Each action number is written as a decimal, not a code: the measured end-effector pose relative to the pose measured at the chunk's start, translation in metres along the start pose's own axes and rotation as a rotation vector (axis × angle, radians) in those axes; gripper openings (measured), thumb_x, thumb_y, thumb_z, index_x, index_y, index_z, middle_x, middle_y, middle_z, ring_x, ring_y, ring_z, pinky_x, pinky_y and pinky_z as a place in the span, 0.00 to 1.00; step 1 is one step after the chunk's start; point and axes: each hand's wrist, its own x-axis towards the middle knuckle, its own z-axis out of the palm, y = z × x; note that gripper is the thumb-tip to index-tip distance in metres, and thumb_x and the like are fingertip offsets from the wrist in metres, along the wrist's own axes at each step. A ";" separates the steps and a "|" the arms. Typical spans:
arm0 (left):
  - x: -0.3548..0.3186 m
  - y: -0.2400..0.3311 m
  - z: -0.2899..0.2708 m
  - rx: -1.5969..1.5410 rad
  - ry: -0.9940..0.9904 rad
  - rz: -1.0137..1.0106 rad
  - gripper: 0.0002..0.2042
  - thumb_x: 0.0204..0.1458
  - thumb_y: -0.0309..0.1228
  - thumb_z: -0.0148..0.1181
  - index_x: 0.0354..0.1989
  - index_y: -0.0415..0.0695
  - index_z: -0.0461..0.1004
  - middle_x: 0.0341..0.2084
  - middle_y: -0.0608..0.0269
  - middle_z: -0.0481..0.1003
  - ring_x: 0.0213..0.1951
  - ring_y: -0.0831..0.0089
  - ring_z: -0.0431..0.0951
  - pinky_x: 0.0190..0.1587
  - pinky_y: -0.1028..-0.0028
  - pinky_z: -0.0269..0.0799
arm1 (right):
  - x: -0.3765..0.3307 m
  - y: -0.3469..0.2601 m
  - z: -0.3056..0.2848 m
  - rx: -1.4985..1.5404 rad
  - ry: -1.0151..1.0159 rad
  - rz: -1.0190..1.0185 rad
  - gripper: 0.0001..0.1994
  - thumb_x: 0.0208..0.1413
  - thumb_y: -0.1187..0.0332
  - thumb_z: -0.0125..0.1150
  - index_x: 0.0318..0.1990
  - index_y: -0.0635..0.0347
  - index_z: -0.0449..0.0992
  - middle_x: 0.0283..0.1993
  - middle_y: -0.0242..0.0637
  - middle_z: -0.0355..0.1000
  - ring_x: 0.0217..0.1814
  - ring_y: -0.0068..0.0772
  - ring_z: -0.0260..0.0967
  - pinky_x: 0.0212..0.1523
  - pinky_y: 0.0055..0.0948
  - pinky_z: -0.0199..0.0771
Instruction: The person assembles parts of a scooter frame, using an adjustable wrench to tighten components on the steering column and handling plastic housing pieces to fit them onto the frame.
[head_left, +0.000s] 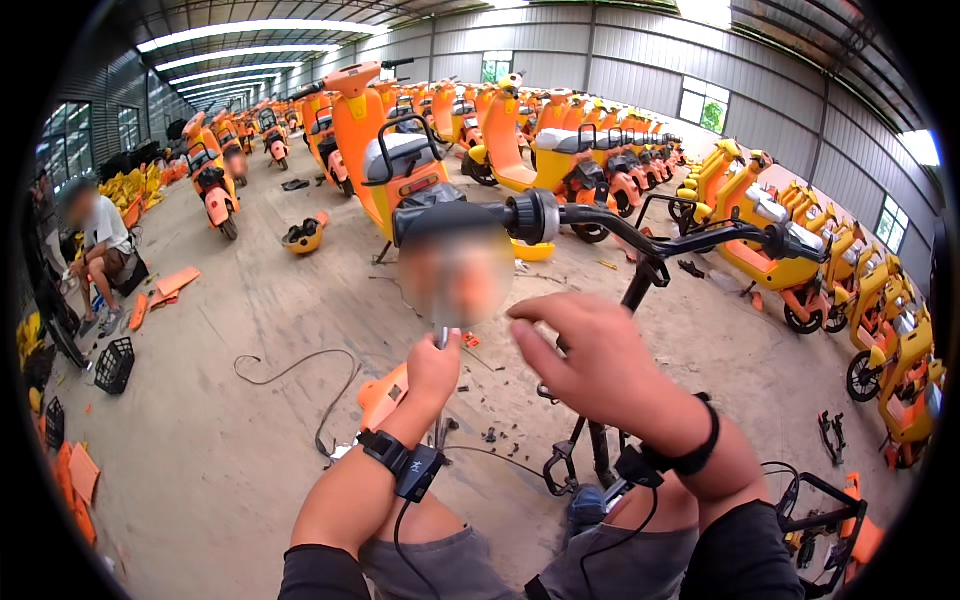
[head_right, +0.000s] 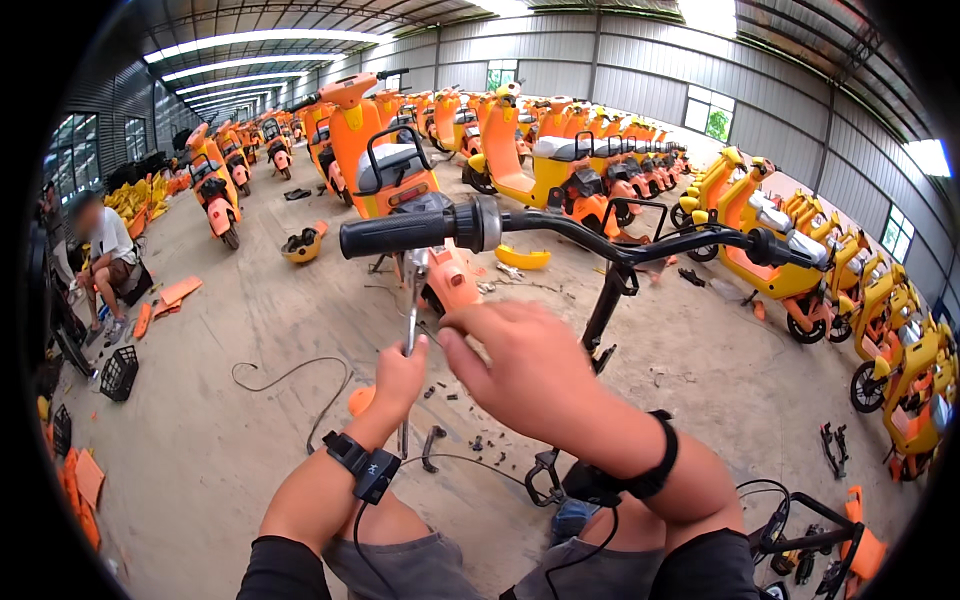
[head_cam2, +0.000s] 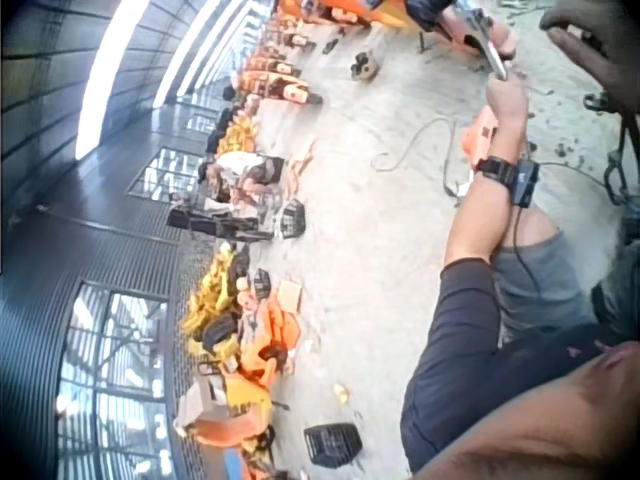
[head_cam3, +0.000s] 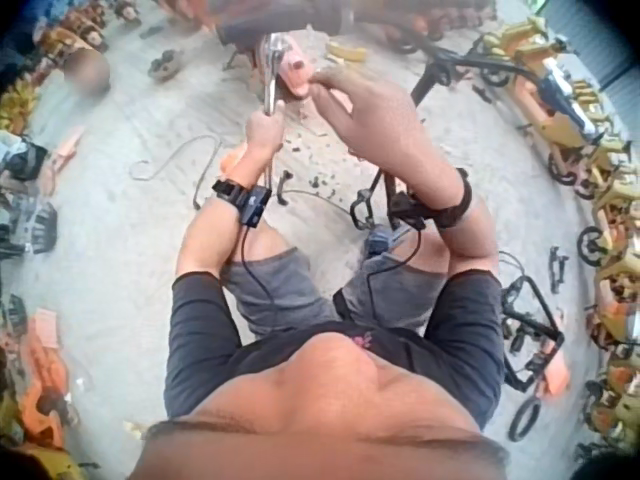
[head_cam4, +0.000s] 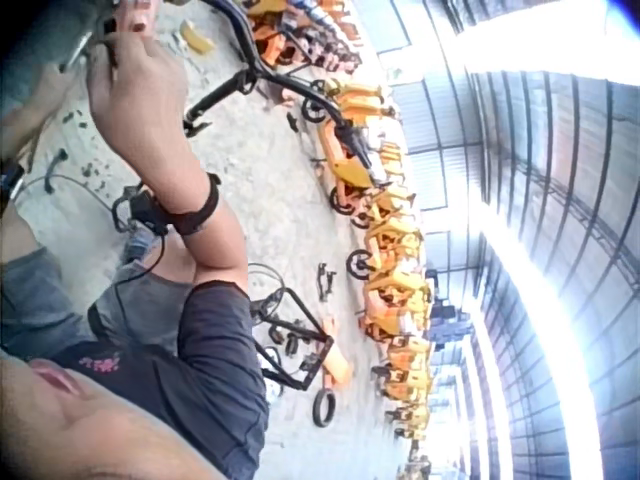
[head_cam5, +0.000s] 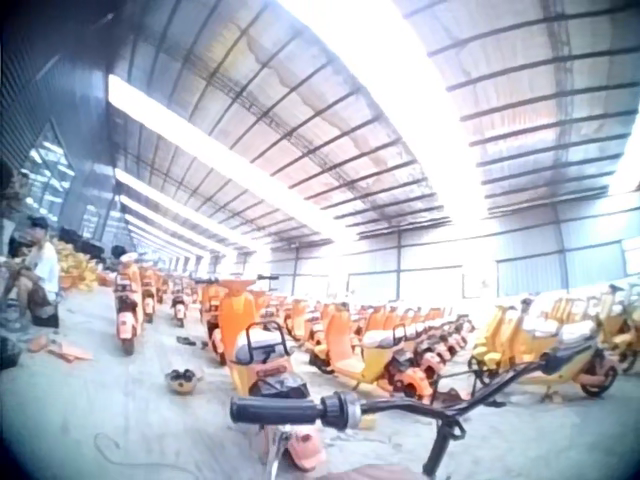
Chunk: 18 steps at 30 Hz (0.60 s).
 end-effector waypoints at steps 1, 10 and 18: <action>0.000 0.001 0.004 0.011 -0.002 -0.040 0.24 0.55 0.47 0.56 0.27 0.32 0.74 0.22 0.40 0.75 0.29 0.43 0.76 0.34 0.57 0.70 | -0.008 0.004 -0.010 -0.206 0.270 -0.257 0.07 0.50 0.68 0.62 0.35 0.60 0.77 0.33 0.39 0.76 0.39 0.43 0.74 0.42 0.37 0.71; 0.008 -0.009 0.005 0.142 -0.091 -0.216 0.27 0.53 0.48 0.57 0.26 0.27 0.74 0.23 0.33 0.75 0.33 0.39 0.77 0.37 0.54 0.71 | -0.025 0.194 -0.246 -0.692 0.423 0.294 0.27 0.65 0.48 0.45 0.43 0.68 0.75 0.36 0.46 0.76 0.39 0.41 0.72 0.45 0.32 0.68; 0.019 -0.033 0.017 0.148 0.006 -0.224 0.24 0.52 0.44 0.59 0.18 0.31 0.71 0.13 0.53 0.70 0.18 0.64 0.70 0.25 0.61 0.64 | -0.074 0.215 -0.226 -0.636 0.353 0.741 0.26 0.67 0.51 0.38 0.40 0.67 0.75 0.26 0.44 0.69 0.29 0.40 0.66 0.37 0.33 0.67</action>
